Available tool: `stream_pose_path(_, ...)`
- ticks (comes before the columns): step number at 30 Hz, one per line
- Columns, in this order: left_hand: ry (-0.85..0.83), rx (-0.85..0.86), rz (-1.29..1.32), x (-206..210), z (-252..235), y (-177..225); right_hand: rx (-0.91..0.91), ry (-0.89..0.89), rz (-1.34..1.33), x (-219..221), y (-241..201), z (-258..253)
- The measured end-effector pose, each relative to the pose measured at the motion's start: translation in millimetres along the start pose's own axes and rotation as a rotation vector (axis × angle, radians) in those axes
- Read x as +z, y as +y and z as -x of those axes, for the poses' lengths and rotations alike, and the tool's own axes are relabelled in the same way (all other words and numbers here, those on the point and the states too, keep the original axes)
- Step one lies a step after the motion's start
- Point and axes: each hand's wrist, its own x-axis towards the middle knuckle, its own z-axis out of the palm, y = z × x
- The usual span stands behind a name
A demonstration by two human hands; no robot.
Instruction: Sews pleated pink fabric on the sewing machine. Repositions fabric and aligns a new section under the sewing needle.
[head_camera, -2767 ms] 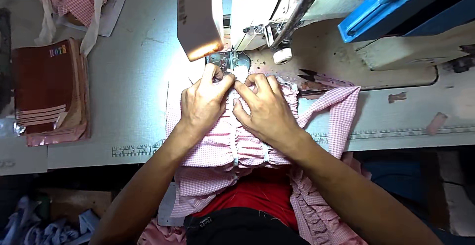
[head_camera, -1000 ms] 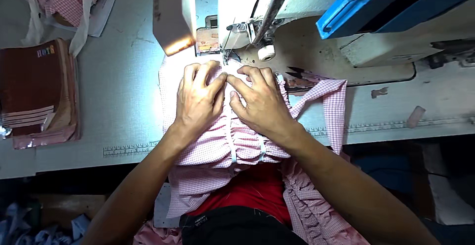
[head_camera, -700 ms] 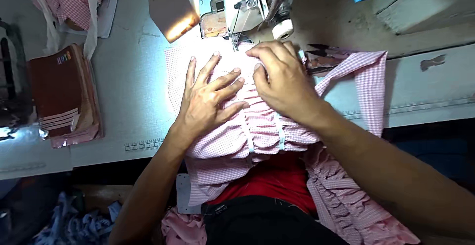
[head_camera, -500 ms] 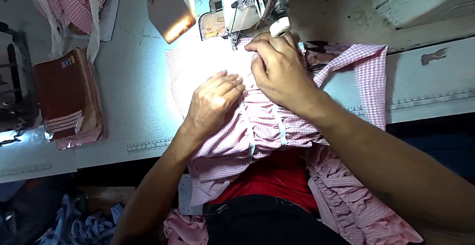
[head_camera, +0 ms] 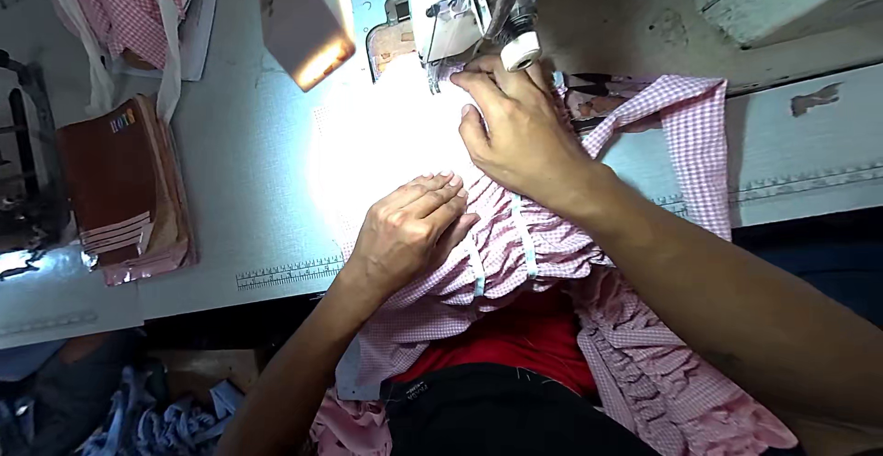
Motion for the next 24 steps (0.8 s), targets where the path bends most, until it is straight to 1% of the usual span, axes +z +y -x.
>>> stream_pose_path(5,-0.020,-0.010,0.015,-2.8,2.2,1.6,0.018,-0.020,0.021,-0.2,0.3,-7.5)
stream_pose_path(15,-0.065,0.007,0.011,-7.0,1.4,3.9,0.101,0.013,0.114,-2.1,1.0,-25.1)
stream_pose_path(17,-0.061,0.003,-0.003,-6.1,3.1,7.4,0.101,0.001,0.179,-15.4,-12.8,-11.3)
stream_pose_path(18,-0.061,0.000,-0.008,-5.9,4.7,8.9,0.084,0.002,0.190,-22.3,-23.6,3.5)
stream_pose_path(20,-0.052,-0.002,-0.015,-4.6,6.5,11.0,0.018,-0.032,0.114,-29.8,-39.4,37.6)
stream_pose_path(22,-0.047,0.001,-0.016,-3.9,6.2,12.0,0.007,-0.080,0.098,-24.0,-33.5,57.1)
stream_pose_path(24,-0.054,-0.002,-0.021,-3.9,6.0,13.6,0.014,-0.112,0.102,-26.7,-23.2,61.2)
